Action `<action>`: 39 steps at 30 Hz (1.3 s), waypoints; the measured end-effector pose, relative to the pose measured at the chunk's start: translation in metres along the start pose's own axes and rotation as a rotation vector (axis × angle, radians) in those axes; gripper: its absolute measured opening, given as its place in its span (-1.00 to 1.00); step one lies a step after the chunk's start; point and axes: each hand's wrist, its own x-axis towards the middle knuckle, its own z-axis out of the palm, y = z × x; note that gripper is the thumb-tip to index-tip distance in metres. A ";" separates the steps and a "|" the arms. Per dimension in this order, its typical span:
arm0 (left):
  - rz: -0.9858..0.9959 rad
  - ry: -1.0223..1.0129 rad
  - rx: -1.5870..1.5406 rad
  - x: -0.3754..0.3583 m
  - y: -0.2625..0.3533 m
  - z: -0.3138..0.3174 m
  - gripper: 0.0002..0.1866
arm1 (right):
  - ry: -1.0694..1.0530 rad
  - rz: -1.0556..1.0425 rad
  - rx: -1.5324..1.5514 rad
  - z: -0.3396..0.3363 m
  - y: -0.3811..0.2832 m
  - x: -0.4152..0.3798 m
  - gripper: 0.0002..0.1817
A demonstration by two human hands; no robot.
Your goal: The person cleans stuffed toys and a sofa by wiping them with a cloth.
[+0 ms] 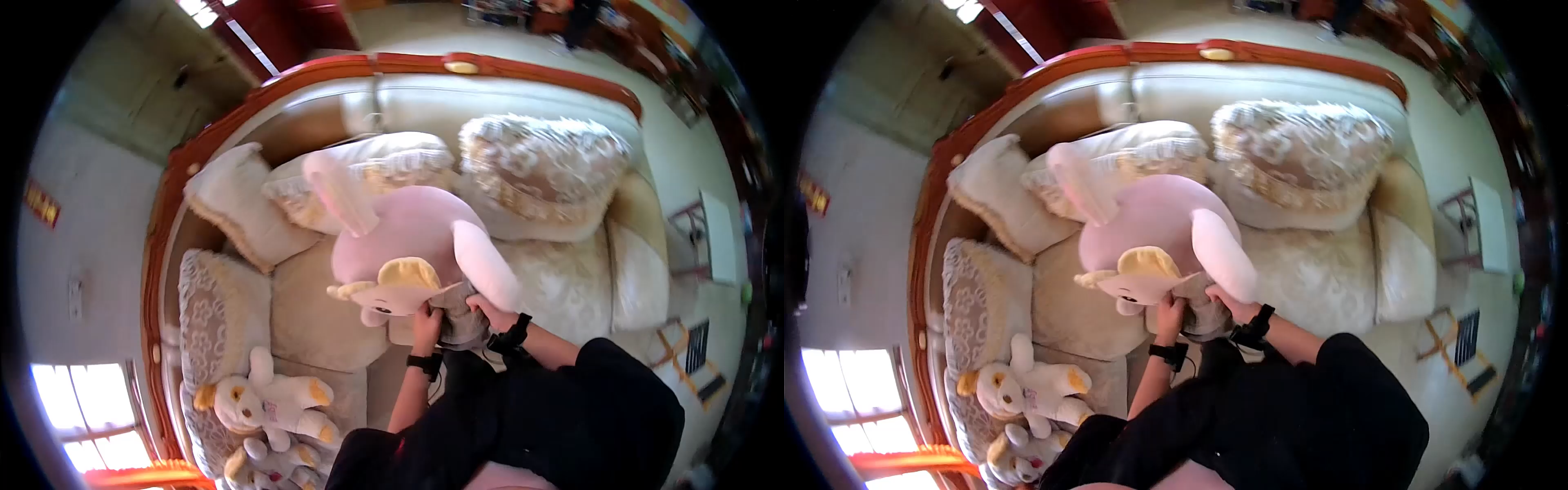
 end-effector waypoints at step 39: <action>0.770 -0.779 0.716 0.049 0.070 0.413 -0.50 | 1.229 -0.066 -1.041 -0.317 0.089 -0.121 -0.52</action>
